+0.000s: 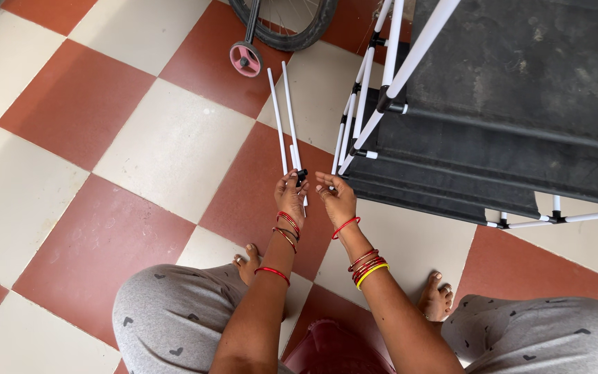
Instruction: The person assembles a tiered storage rack by inserting white plastic tubes into black joint connectors and attaching fabric shelf panels.
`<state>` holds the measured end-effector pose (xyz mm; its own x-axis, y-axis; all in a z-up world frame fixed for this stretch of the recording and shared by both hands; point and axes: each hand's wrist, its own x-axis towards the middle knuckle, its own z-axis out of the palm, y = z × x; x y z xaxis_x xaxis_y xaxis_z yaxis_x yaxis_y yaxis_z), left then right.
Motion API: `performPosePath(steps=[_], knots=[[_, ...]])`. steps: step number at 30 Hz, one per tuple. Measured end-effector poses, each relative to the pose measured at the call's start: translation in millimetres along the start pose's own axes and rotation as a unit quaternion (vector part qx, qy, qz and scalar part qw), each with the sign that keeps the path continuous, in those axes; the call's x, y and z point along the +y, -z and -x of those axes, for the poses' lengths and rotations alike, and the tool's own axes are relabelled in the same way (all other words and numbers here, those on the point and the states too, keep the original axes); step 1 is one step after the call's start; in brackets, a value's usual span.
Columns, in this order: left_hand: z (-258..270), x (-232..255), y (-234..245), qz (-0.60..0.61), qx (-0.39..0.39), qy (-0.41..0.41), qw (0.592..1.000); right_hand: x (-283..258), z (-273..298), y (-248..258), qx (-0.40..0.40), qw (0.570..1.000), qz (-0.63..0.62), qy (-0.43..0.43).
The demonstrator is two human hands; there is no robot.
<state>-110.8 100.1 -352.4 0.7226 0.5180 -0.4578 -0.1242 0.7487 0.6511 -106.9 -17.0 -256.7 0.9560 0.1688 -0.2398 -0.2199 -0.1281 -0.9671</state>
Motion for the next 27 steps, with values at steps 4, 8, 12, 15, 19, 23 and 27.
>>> performPosePath(steps=[4, 8, 12, 15, 19, 23, 27], knots=[[-17, -23, 30, -0.013, 0.066, 0.066, 0.996, 26, 0, -7, -0.031, 0.996, 0.025, -0.077], [-41, -56, 64, 0.031, 0.107, 0.091, 0.99, 47, -2, -11, -0.046, 0.986, 0.039, -0.157], [-62, -83, 89, 0.069, 0.132, 0.074, 0.986, 80, -8, -13, -0.075, 0.979, 0.024, -0.187], [-71, -94, 100, 0.057, 0.168, 0.09, 0.98, 100, -12, -12, -0.095, 0.973, 0.013, -0.21], [-80, -101, 109, 0.046, 0.197, 0.114, 0.973, 111, -13, -12, -0.118, 0.96, 0.024, -0.253], [-85, -109, 116, 0.052, 0.203, 0.109, 0.972, 116, -15, -15, -0.124, 0.957, 0.019, -0.261], [-87, -114, 122, 0.049, 0.222, 0.135, 0.964, 122, -15, -19, -0.135, 0.952, 0.009, -0.274]])
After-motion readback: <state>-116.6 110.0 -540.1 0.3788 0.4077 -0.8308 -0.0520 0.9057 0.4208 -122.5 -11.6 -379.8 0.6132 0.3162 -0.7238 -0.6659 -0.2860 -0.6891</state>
